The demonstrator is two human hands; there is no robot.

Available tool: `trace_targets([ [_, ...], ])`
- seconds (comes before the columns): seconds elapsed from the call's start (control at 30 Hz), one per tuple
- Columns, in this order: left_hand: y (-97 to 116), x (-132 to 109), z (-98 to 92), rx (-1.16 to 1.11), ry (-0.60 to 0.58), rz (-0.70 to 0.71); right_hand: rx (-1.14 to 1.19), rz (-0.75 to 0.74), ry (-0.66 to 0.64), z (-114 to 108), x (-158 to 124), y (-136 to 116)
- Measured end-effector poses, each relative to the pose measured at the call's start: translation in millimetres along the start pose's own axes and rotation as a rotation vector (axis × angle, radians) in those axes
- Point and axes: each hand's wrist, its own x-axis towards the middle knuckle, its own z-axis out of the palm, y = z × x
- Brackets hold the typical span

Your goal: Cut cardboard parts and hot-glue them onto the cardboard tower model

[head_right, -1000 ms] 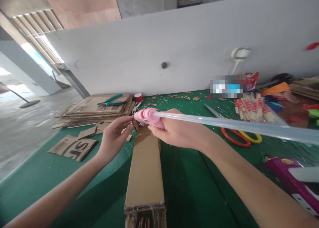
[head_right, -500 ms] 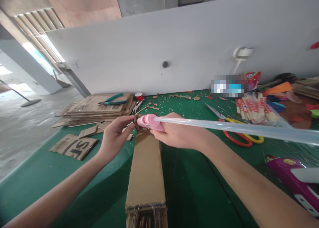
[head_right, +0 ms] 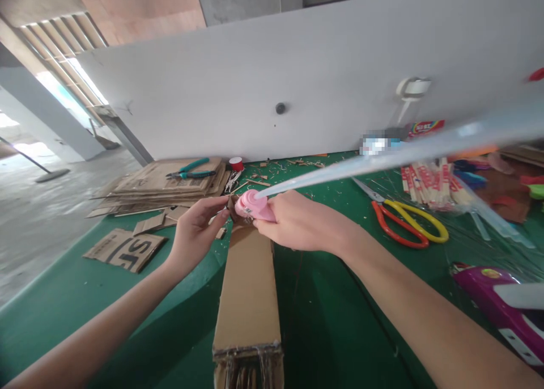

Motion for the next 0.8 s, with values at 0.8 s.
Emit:
trace_targets([
  [0.8, 0.4, -0.4, 3.7, -0.164, 0.032, -0.048, -0.041, -0.092, 0.117, -4.1, -5.2, -2.8],
])
